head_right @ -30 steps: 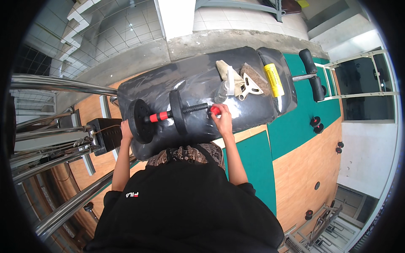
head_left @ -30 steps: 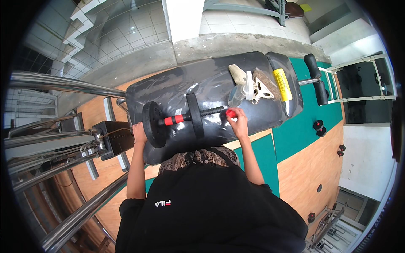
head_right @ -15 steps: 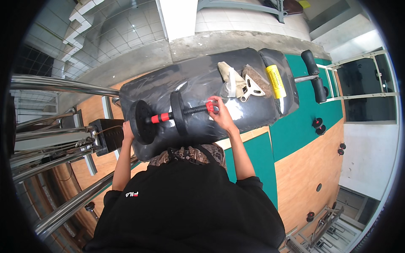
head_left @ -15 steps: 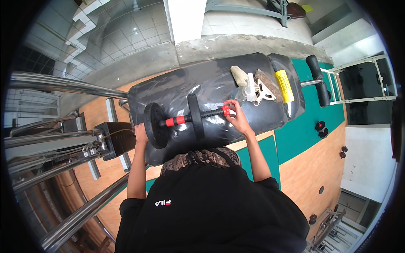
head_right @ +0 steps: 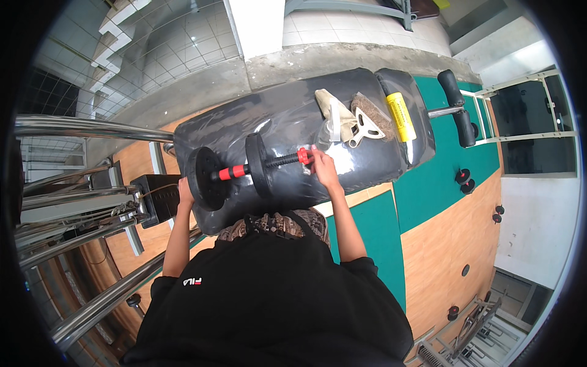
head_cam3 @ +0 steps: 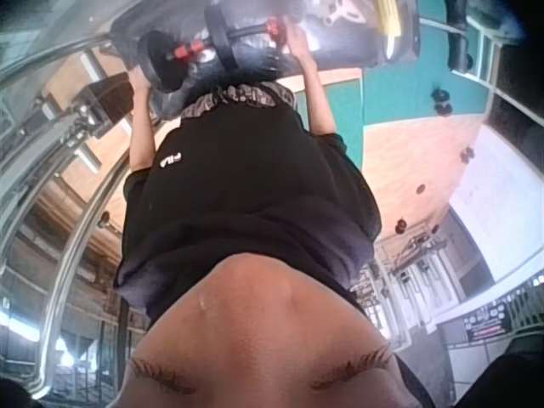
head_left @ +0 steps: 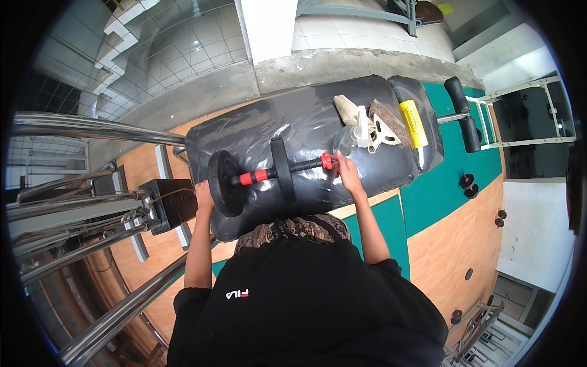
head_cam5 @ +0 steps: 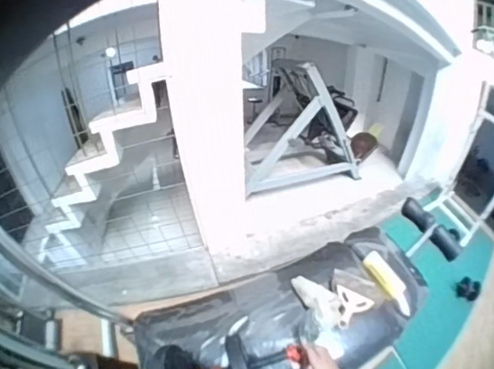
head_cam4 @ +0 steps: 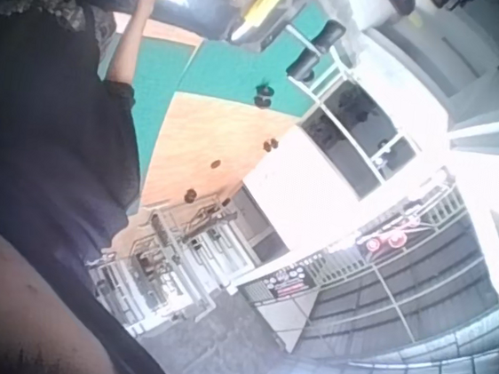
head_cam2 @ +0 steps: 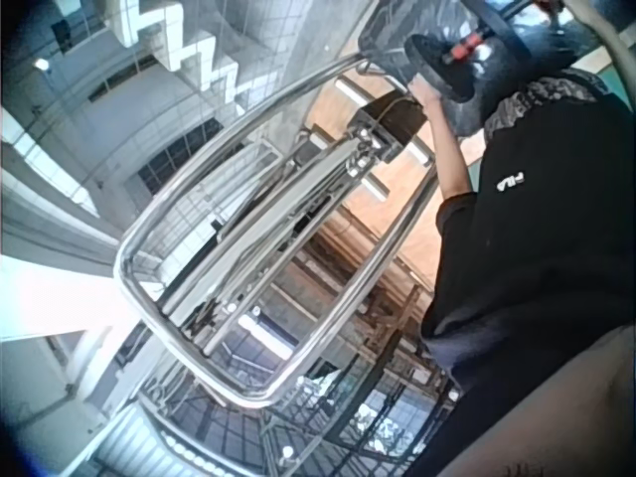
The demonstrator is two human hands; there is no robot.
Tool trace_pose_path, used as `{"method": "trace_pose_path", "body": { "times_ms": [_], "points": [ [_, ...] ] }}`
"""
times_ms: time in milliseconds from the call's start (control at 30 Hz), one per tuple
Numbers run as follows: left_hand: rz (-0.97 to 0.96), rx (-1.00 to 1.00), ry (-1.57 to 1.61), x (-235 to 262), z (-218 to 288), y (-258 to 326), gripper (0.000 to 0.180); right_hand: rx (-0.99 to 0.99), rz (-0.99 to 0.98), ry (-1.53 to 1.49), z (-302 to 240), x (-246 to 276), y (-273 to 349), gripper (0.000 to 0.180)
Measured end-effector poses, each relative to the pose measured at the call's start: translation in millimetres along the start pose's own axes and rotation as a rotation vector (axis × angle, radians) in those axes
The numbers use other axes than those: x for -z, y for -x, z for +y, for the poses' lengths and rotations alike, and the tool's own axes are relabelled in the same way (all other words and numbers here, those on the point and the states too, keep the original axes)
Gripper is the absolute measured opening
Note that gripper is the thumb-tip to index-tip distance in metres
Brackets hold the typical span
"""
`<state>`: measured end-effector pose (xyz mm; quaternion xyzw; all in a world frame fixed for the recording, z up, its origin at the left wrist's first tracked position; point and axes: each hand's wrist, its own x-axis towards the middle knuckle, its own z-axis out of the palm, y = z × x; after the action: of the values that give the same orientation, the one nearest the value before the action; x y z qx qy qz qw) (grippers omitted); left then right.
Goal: The person assembles a dumbbell by placing weight plates onto a bar and securing them with red collars. They wipe the plates with a cloth, lift the dumbbell briefly, then disassemble it by removing the collars and plates.
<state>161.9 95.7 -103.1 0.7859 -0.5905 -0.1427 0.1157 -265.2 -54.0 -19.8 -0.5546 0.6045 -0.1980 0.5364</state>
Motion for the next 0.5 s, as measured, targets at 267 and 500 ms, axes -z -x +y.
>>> {"method": "trace_pose_path", "body": {
  "times_ms": [267,500],
  "points": [
    [-0.004,-0.005,0.008,-2,-3,-1,0.024,0.085,0.085,-0.661,14,-21,6,0.050],
    [-0.054,-0.010,0.005,-17,-17,-1,0.023,-0.191,0.129,-0.362,29,-21,12,0.045]
  ]
}}
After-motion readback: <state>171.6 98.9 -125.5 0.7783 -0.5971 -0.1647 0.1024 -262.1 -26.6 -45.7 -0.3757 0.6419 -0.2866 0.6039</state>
